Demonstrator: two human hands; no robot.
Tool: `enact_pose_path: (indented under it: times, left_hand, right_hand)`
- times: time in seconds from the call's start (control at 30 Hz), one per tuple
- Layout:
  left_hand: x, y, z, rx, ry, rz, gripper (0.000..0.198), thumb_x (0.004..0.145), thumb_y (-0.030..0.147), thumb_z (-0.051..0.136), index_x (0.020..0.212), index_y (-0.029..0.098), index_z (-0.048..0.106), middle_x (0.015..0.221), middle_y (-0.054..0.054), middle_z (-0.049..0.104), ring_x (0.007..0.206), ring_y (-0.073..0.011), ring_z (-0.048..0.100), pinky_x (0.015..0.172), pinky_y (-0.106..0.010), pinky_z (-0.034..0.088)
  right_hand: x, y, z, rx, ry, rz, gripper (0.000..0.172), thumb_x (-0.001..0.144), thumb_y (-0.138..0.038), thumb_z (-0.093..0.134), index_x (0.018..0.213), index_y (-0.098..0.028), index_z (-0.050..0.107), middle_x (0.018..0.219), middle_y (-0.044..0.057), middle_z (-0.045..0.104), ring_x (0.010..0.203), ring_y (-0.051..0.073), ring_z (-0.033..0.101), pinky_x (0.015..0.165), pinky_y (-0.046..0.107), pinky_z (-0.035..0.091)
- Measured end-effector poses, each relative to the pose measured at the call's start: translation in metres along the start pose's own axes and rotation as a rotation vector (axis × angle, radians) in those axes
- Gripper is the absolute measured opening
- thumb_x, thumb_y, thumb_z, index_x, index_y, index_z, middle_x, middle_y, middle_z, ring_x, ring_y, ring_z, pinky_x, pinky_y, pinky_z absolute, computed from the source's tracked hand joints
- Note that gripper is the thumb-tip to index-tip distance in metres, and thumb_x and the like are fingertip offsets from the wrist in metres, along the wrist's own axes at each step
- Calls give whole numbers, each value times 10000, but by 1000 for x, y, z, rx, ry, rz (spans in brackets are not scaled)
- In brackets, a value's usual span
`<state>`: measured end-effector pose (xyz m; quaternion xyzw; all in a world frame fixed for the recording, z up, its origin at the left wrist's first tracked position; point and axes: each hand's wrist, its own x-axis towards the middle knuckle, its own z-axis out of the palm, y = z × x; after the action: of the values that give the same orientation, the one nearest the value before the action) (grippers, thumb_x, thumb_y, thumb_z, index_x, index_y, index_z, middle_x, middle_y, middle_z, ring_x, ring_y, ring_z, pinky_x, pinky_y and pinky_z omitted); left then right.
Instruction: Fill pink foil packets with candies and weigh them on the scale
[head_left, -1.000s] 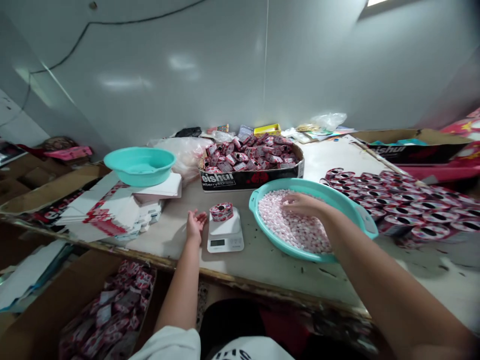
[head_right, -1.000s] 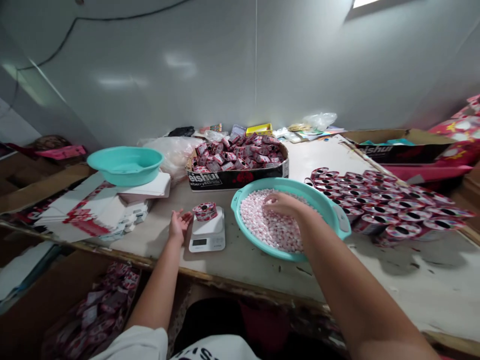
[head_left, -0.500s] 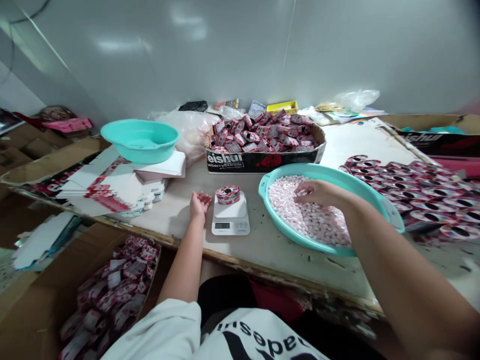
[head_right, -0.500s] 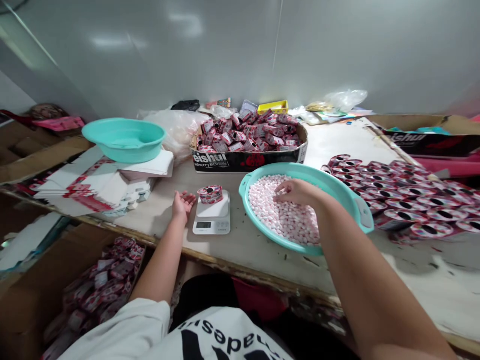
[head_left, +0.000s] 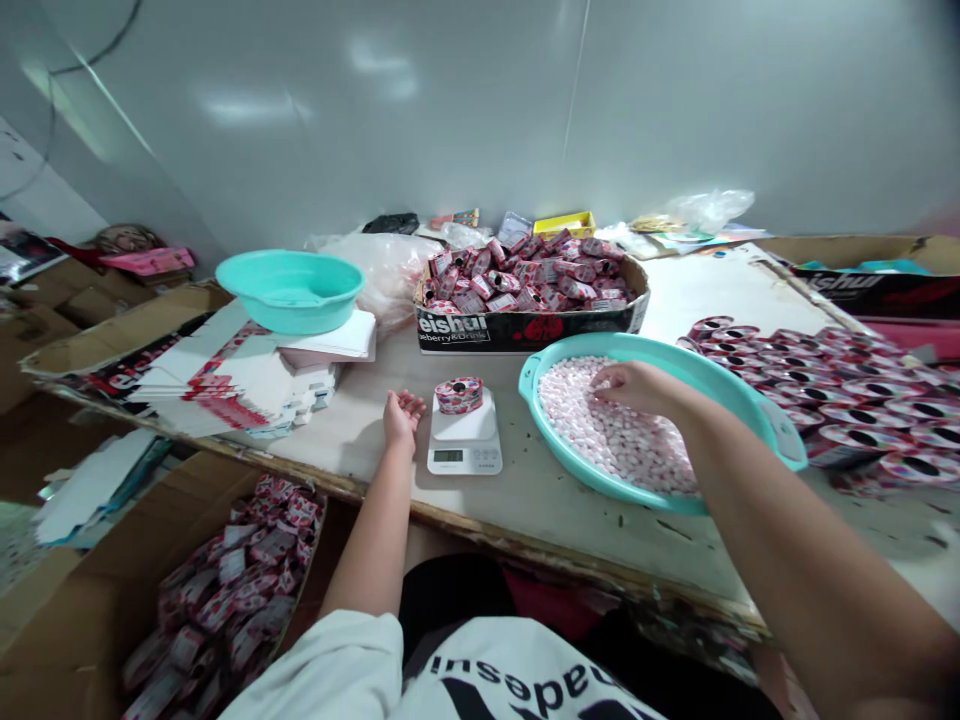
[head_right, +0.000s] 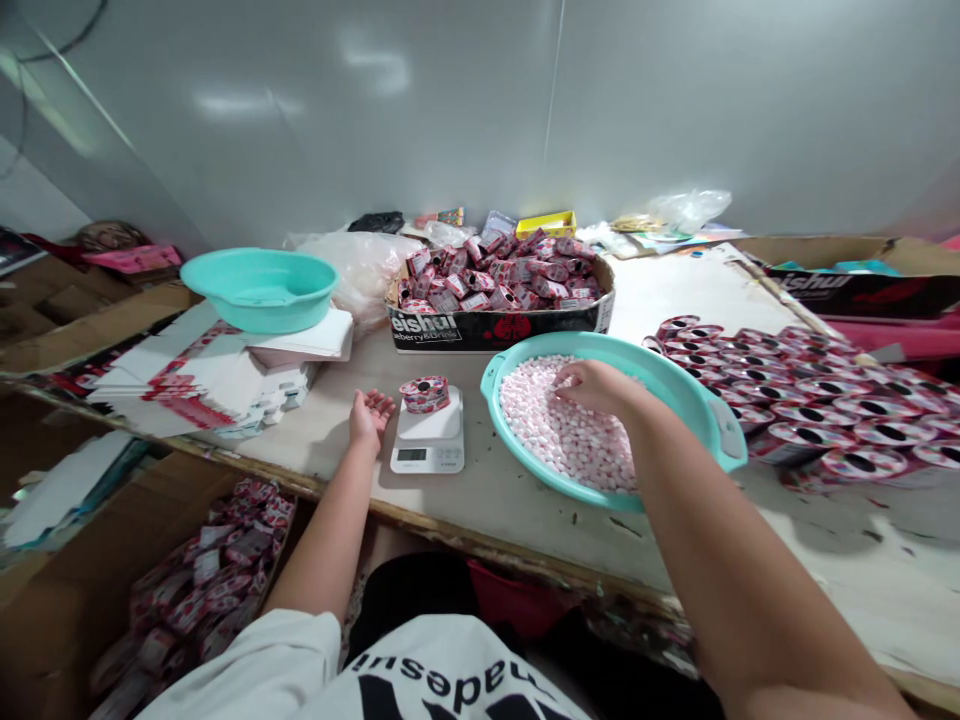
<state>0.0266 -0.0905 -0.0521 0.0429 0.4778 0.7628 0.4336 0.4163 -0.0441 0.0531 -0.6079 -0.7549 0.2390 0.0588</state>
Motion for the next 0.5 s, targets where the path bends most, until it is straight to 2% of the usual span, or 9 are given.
enact_pose_path:
  times: [0.2, 0.33, 0.43, 0.5]
  left_hand:
    - [-7, 6, 2, 59, 75, 53, 337, 994, 436, 568, 1152, 142, 608, 1046, -62, 645, 820, -148, 632, 714, -314, 566]
    - [-6, 11, 1, 109, 88, 78, 317, 1025, 454, 439, 1002, 178, 594, 970, -31, 597, 722, -120, 635, 661, -267, 519]
    - [-3, 10, 1, 199, 105, 111, 340, 1021, 470, 391, 947, 192, 572, 973, -42, 588, 746, -135, 653, 682, -268, 514]
    - [-2, 6, 0, 289, 132, 168, 285, 1003, 460, 448, 984, 200, 562, 1062, -61, 591, 849, -153, 655, 744, -277, 518]
  right_hand:
    - [0, 3, 1, -12, 16, 25, 281, 933, -313, 565, 1088, -120, 700, 870, 55, 654, 646, 74, 498, 629, 224, 341]
    - [7, 7, 7, -34, -26, 58, 269, 941, -312, 545, 1098, -147, 687, 882, 38, 660, 652, 75, 520, 629, 212, 359]
    - [18, 11, 10, -44, -90, 93, 277, 946, -285, 503, 1131, -154, 662, 859, 32, 657, 604, 75, 515, 602, 213, 371]
    - [24, 17, 12, -44, -124, 136, 298, 943, -291, 488, 1158, -152, 641, 847, 40, 657, 586, 87, 518, 579, 220, 374]
